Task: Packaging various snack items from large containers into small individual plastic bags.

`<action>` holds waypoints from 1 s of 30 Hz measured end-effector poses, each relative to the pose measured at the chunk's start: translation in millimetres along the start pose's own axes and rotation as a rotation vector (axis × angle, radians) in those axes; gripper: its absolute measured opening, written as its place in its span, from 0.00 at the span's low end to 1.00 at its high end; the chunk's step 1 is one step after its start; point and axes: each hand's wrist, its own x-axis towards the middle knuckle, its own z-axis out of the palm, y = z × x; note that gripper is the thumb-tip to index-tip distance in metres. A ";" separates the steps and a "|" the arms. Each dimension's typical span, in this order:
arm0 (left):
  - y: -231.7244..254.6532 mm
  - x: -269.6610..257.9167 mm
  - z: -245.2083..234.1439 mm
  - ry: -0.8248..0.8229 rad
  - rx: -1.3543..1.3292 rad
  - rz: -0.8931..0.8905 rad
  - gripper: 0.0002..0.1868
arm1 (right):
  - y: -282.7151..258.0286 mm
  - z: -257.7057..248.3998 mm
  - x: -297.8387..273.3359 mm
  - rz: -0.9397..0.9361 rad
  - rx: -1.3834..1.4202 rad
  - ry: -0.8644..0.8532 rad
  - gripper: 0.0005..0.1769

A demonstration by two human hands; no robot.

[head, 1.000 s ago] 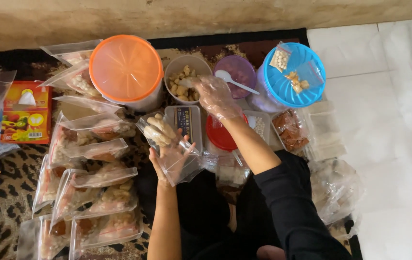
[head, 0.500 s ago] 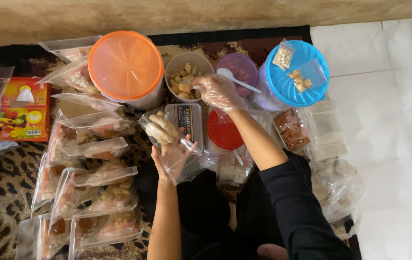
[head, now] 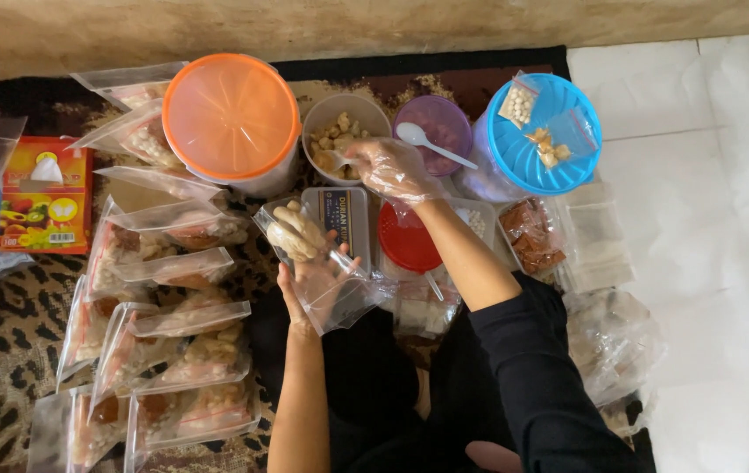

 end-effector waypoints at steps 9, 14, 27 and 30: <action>2.5 -0.9 -3.1 0.030 -0.029 0.037 0.44 | 2.3 -6.8 -14.8 -0.036 0.042 0.067 0.13; 3.1 2.8 -11.1 0.103 -0.051 0.047 0.43 | -2.3 -27.7 -51.3 -0.310 0.043 0.293 0.08; 1.0 1.9 -22.1 0.062 -0.113 0.066 0.42 | -73.5 -87.8 -183.0 -0.427 0.015 -0.114 0.11; 1.8 -0.3 -18.9 0.070 -0.109 0.071 0.41 | -82.5 -67.4 -183.4 -0.440 -0.009 -0.139 0.12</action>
